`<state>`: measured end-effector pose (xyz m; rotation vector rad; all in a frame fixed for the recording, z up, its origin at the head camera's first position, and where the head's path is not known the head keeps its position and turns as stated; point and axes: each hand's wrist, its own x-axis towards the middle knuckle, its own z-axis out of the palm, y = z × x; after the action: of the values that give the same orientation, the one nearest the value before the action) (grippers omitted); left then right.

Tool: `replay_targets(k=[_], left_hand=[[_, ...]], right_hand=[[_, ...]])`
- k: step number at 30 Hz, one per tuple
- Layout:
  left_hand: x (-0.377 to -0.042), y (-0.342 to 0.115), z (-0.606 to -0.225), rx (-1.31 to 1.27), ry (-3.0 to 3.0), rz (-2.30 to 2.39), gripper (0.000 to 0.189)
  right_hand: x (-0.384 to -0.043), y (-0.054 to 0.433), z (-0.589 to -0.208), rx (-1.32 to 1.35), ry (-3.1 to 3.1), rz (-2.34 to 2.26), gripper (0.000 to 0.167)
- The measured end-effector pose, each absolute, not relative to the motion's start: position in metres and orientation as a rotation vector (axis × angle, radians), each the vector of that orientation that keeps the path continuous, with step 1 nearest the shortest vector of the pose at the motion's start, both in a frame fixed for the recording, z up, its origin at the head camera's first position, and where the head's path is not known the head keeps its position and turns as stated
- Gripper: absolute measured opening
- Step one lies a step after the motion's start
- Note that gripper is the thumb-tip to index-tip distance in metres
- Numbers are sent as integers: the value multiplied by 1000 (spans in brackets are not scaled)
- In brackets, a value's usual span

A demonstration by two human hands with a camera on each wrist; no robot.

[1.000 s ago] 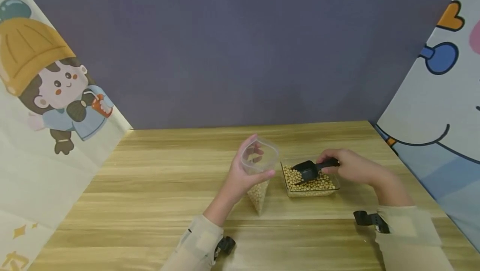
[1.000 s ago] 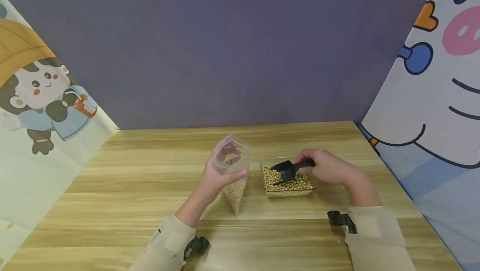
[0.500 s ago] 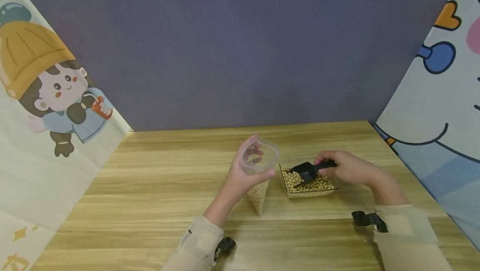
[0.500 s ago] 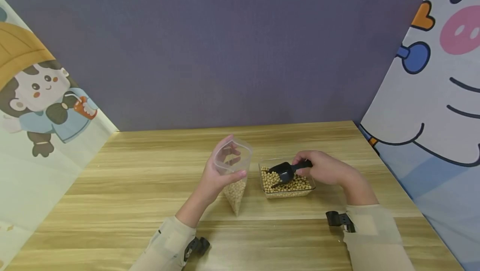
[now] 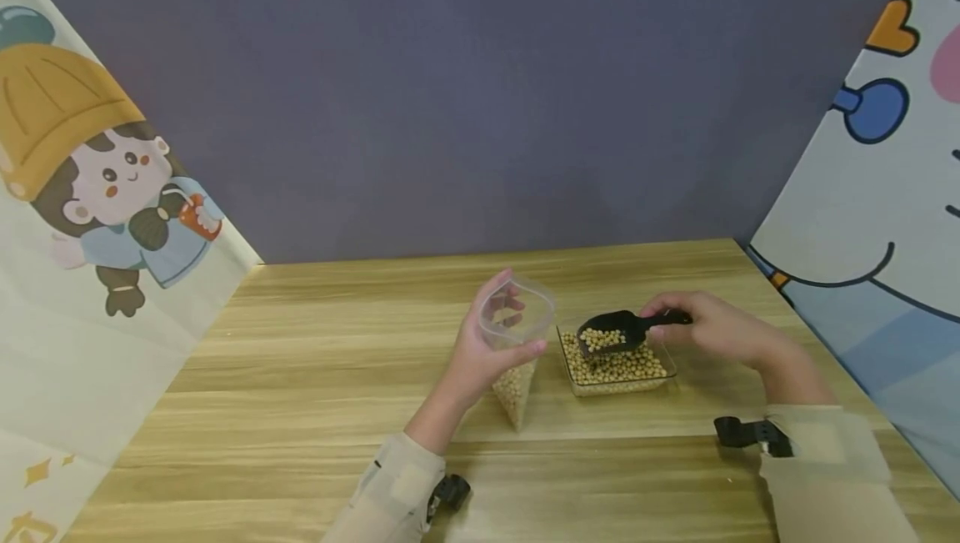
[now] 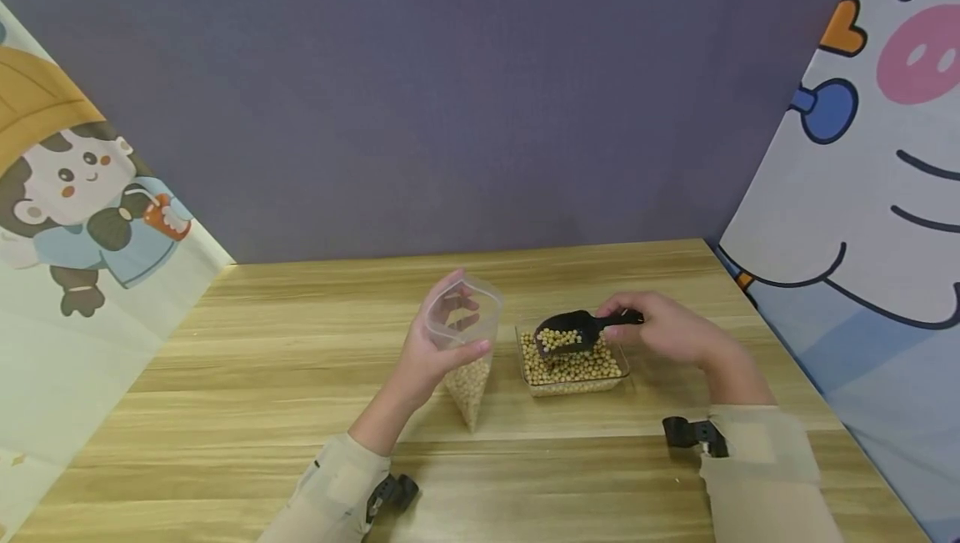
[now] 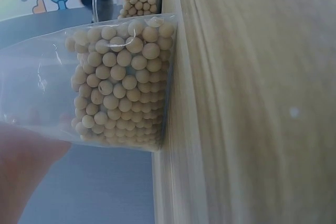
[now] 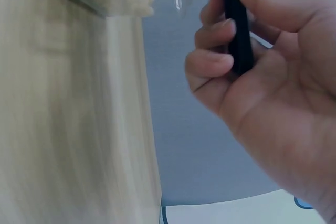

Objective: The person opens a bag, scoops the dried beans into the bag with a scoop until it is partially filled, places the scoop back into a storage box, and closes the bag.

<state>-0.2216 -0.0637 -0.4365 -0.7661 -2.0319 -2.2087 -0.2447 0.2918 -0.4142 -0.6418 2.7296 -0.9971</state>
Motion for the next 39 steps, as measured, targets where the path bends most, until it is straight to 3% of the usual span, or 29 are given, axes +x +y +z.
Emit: replay_targets(k=[23,39], left_hand=[[-221,-67,-436,-771,-2006,-2235,103],[-221,-64,-438,-814,-1985,-2267,102]], right_hand=[[-220,287,-363,-450,2963,-1205,33],[-196,228,-345,-525,2853,-1658,27]])
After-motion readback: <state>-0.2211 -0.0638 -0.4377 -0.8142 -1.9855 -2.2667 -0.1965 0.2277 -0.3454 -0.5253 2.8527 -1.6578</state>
